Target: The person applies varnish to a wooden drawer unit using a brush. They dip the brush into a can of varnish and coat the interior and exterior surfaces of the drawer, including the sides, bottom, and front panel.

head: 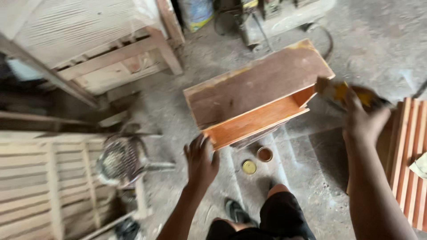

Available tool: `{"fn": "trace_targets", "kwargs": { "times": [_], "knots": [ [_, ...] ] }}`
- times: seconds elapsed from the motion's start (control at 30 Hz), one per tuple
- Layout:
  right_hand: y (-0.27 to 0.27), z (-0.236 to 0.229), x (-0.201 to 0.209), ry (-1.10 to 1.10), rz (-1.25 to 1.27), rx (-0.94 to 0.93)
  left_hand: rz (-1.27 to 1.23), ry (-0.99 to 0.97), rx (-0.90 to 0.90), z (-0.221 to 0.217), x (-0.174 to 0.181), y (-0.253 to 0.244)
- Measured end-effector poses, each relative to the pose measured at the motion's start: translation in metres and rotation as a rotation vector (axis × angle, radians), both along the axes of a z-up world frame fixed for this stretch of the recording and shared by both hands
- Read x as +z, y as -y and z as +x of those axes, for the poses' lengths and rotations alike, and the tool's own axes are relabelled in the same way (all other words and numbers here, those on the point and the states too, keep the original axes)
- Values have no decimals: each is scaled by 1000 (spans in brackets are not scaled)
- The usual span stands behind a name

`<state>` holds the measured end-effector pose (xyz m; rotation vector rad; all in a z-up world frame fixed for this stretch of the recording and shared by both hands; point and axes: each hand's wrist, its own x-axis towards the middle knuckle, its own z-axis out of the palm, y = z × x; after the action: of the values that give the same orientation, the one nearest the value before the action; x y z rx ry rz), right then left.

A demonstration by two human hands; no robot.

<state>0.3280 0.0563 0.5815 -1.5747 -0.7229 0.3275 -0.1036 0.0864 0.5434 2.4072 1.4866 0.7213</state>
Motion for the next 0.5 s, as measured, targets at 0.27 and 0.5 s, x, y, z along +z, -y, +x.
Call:
{"fn": "trace_targets", "kwargs": {
  "times": [0.27,0.5],
  "knots": [
    [-150,-106,-101,654,-486,362,-318,-469,84,44,-27,-63],
    [-165,43,-130,592,-454,454,-458,-557,144,74,-11,-67]
  ]
}}
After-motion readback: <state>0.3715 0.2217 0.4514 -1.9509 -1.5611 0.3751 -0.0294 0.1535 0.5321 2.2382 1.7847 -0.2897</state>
